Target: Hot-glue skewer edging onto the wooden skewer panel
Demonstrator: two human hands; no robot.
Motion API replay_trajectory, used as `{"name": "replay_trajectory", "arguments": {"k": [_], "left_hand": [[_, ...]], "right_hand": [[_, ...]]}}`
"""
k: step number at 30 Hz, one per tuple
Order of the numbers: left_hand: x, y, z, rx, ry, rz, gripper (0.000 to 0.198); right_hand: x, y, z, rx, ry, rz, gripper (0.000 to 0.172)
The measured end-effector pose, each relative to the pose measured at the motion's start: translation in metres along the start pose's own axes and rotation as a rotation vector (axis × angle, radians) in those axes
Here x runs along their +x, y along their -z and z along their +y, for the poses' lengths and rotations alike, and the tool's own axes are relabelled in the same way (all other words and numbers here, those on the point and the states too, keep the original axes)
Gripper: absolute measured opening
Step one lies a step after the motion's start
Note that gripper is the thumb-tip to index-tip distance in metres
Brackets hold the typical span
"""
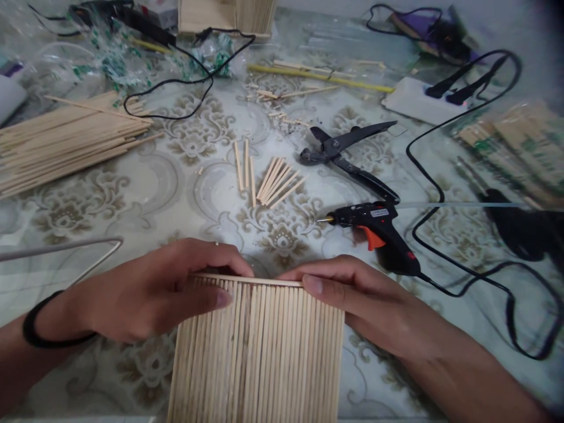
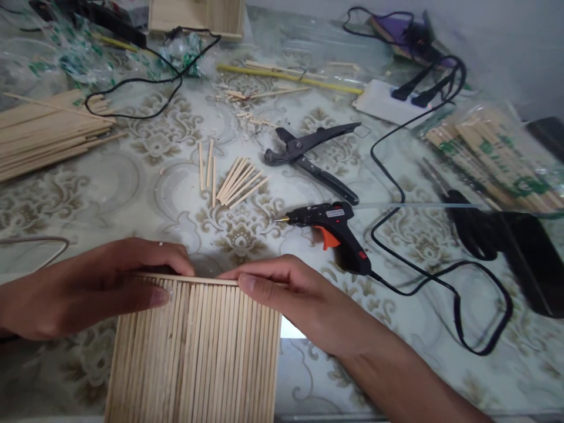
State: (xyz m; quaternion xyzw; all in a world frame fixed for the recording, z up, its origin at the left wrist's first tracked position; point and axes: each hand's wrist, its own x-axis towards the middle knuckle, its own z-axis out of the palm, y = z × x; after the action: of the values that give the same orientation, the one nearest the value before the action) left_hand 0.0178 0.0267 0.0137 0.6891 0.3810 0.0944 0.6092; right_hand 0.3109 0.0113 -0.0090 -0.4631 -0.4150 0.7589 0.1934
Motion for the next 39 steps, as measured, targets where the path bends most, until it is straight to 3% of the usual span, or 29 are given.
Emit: {"name": "replay_trajectory", "arguments": {"k": [3, 13, 19, 29, 35, 39], "left_hand": [[0.0, 0.0, 0.0, 0.008, -0.006, 0.001, 0.029], [0.002, -0.001, -0.003, 0.036, -0.023, 0.006, 0.027], [0.003, 0.0, -0.002, 0.056, -0.058, -0.007, 0.025], [0.003, -0.001, -0.001, 0.079, -0.068, 0.028, 0.026], [0.002, -0.001, -0.004, 0.09, -0.05, -0.005, 0.027], [0.002, 0.0, -0.004, 0.078, -0.048, 0.015, 0.026]], "right_hand": [[-0.001, -0.001, -0.001, -0.002, 0.008, -0.021, 0.026], [-0.009, -0.003, -0.009, -0.207, 0.047, -0.02, 0.03], [-0.011, -0.004, -0.011, -0.189, 0.046, -0.065, 0.032], [-0.006, 0.005, -0.015, -0.248, 0.088, 0.096, 0.028], [-0.008, 0.004, -0.018, -0.299, 0.006, 0.033, 0.03], [-0.009, 0.004, -0.017, -0.315, -0.035, 0.059, 0.031]]}}
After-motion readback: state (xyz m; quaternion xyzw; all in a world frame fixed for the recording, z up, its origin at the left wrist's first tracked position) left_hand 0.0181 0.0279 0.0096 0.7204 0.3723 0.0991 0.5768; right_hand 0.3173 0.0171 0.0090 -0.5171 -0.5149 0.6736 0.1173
